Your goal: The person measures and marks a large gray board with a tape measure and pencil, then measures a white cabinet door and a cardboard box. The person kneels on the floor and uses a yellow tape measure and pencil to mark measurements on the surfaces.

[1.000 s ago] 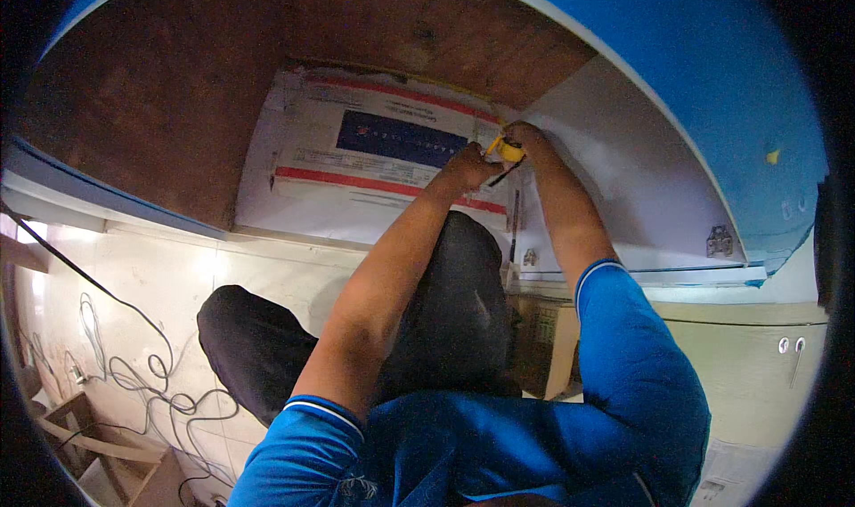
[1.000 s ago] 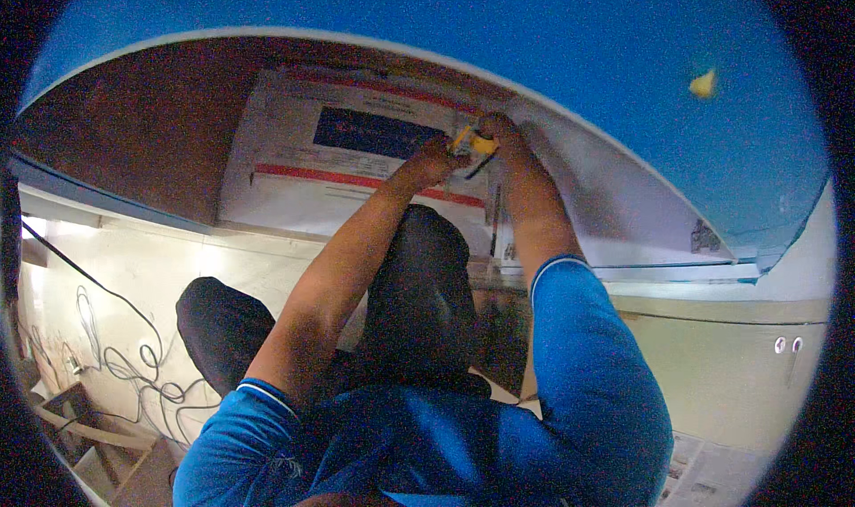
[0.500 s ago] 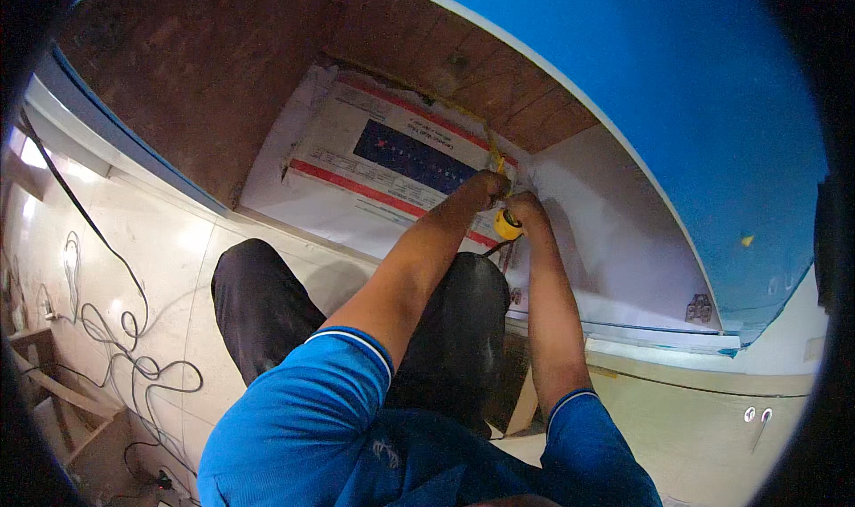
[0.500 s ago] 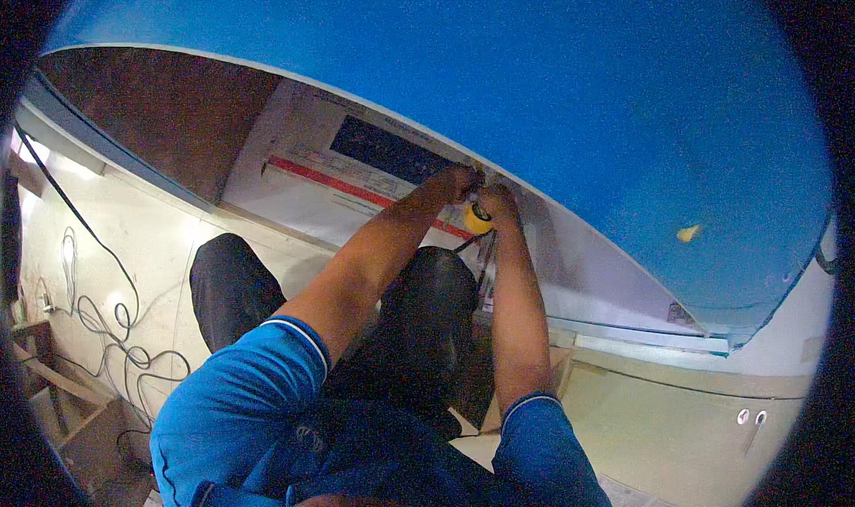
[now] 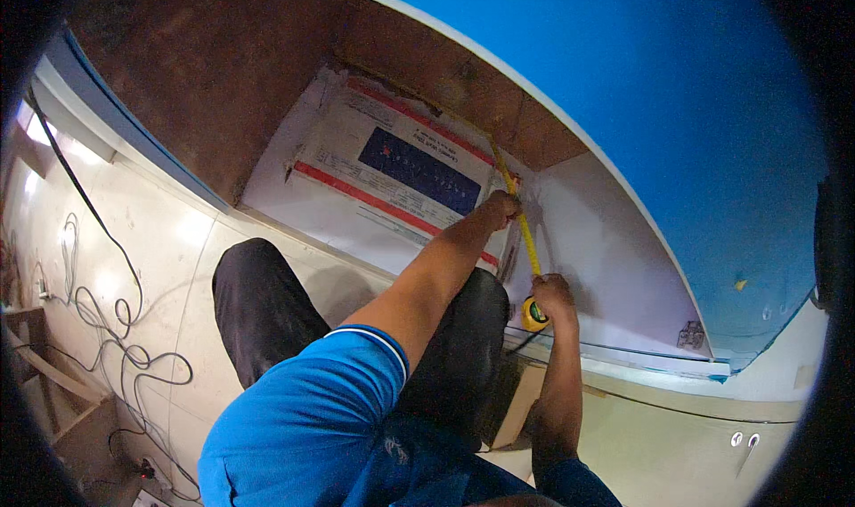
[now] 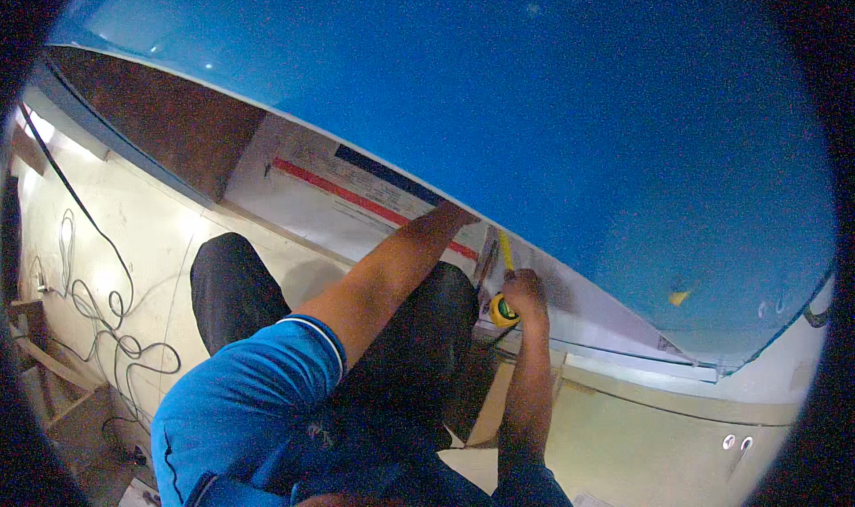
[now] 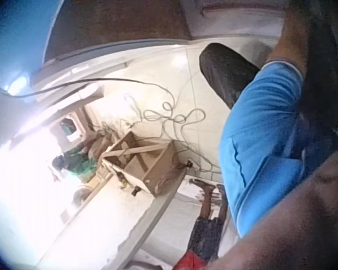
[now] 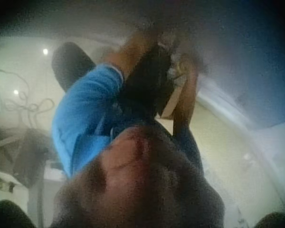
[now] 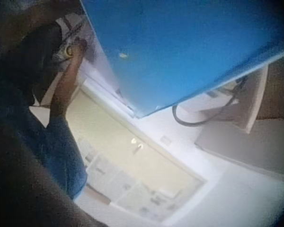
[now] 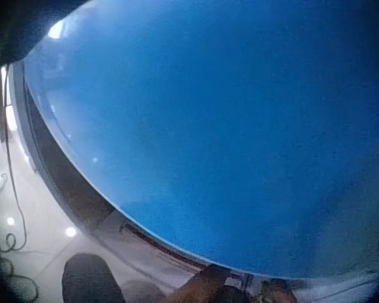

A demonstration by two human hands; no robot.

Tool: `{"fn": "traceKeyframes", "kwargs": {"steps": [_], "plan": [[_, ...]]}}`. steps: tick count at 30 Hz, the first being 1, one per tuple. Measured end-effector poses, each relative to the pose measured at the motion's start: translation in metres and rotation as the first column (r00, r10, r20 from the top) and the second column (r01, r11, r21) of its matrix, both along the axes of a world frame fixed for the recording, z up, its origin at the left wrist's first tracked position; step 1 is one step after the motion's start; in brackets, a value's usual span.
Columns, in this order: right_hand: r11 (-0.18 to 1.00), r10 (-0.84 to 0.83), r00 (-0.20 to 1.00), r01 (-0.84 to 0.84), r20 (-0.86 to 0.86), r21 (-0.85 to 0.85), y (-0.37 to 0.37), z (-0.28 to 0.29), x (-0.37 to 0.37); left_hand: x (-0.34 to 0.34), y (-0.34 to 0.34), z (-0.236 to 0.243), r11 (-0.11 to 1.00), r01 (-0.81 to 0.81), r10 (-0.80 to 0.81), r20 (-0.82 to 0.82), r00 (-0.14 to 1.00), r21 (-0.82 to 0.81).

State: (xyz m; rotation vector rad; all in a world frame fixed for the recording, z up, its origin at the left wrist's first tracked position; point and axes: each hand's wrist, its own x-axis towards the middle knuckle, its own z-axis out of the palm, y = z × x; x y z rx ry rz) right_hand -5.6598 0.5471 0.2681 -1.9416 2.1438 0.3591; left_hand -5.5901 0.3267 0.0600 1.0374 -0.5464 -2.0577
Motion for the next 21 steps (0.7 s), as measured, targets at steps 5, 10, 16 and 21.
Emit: {"fn": "traceKeyframes", "kwargs": {"steps": [5,10,16,21], "plan": [[0.900,0.405,0.860,-0.314,-0.310,0.303,-0.022,-0.008,-0.086,0.042,0.037,0.033,0.745,0.335,-0.069,0.433,0.899,-0.577],[0.975,-0.188,0.958,0.209,-0.219,0.078,-0.105,-0.031,-0.100,0.209,0.037,0.103,0.608,0.631,-0.240,0.647,0.724,-0.481],[0.960,-0.261,0.949,0.275,-0.177,0.057,-0.207,-0.046,-0.098,0.388,0.083,0.231,0.579,0.766,-0.241,0.840,0.486,-0.277],[0.954,-0.268,0.949,0.285,-0.164,0.090,-0.247,-0.075,-0.094,0.448,0.139,0.264,0.771,0.463,-0.098,0.636,0.765,-0.438]]}}
